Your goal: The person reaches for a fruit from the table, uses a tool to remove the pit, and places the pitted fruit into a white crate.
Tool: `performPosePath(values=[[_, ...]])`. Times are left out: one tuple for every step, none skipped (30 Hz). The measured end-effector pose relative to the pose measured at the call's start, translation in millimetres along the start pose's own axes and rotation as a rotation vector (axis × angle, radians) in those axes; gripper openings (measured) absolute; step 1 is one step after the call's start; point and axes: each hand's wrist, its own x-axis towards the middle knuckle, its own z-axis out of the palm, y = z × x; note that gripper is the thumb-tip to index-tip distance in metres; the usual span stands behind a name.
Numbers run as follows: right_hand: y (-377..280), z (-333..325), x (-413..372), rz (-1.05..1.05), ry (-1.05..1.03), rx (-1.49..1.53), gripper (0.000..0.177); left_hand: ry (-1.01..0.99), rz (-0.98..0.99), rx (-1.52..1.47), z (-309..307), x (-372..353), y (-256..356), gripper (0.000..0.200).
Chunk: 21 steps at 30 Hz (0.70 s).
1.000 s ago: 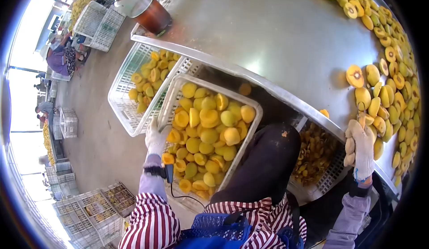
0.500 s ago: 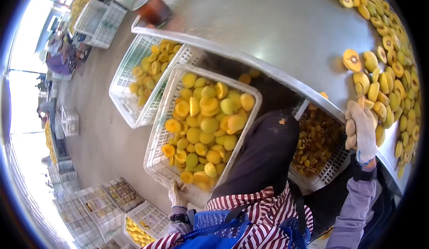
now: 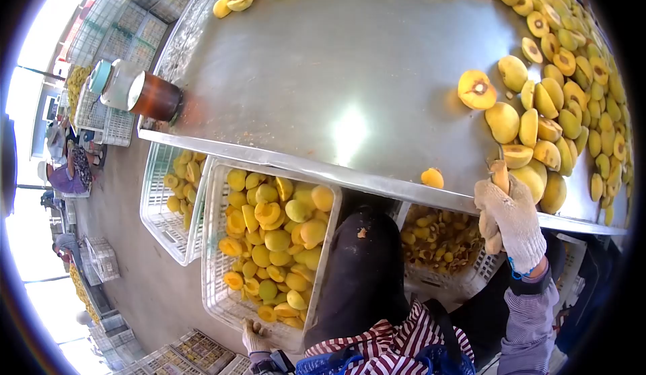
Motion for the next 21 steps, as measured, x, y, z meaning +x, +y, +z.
performPosePath(values=[[-3,-1,-1,0.026,0.003,0.004,0.022,0.000,0.021,0.009,9,-6,7,0.030],[-6,-1,-3,0.052,0.001,0.012,0.022,0.101,0.058,0.095,19,-9,12,0.026],[-9,1,-4,0.070,0.008,0.031,0.022,0.091,0.057,0.059,19,-6,15,0.024],[-9,1,-4,0.063,-0.002,0.022,0.021,0.070,0.052,0.024,23,2,18,0.022],[-7,1,-5,0.089,0.039,0.022,0.023,0.058,0.037,-0.009,22,7,18,0.021],[-7,3,-7,0.113,0.069,0.016,0.025,0.082,0.024,0.005,17,10,16,0.020],[-9,4,-4,0.125,0.086,0.011,0.027,0.113,0.017,0.005,16,12,13,0.020],[-10,2,-6,0.097,0.051,0.026,0.024,0.154,0.020,-0.014,13,14,10,0.021],[-6,-4,-4,0.061,0.038,-0.022,0.027,0.191,0.076,0.043,10,9,5,0.022],[4,-11,5,0.028,0.042,-0.084,0.033,0.228,0.134,0.091,13,9,2,0.024],[3,-12,4,-0.003,0.011,-0.067,0.035,0.272,0.187,0.143,17,5,2,0.026],[5,-18,9,0.013,-0.015,-0.097,0.034,0.310,0.208,0.139,25,-6,10,0.028],[16,-26,17,-0.013,-0.010,-0.064,0.033,0.337,0.248,0.173,21,-4,5,0.028],[19,-27,18,-0.005,0.001,-0.033,0.032,0.359,0.287,0.202,17,8,-4,0.027],[20,-26,23,0.029,0.060,-0.062,0.034,0.379,0.322,0.249,14,14,-7,0.027],[19,-22,24,0.032,0.089,-0.081,0.033,0.433,0.354,0.332,13,16,-8,0.033],[21,-22,25,0.001,0.092,-0.085,0.032,0.465,0.347,0.384,8,30,-14,0.035],[22,-19,23,-0.030,0.095,-0.089,0.031,0.492,0.335,0.434,2,45,-25,0.038],[23,-19,20,-0.089,0.068,-0.086,0.030,0.518,0.321,0.488,-4,59,-40,0.040],[30,-21,22,-0.119,0.016,-0.052,0.029,0.481,0.245,0.487,9,29,-17,0.047],[32,-20,13,-0.174,-0.035,-0.061,0.028,0.517,0.275,0.536,16,21,-9,0.047]])
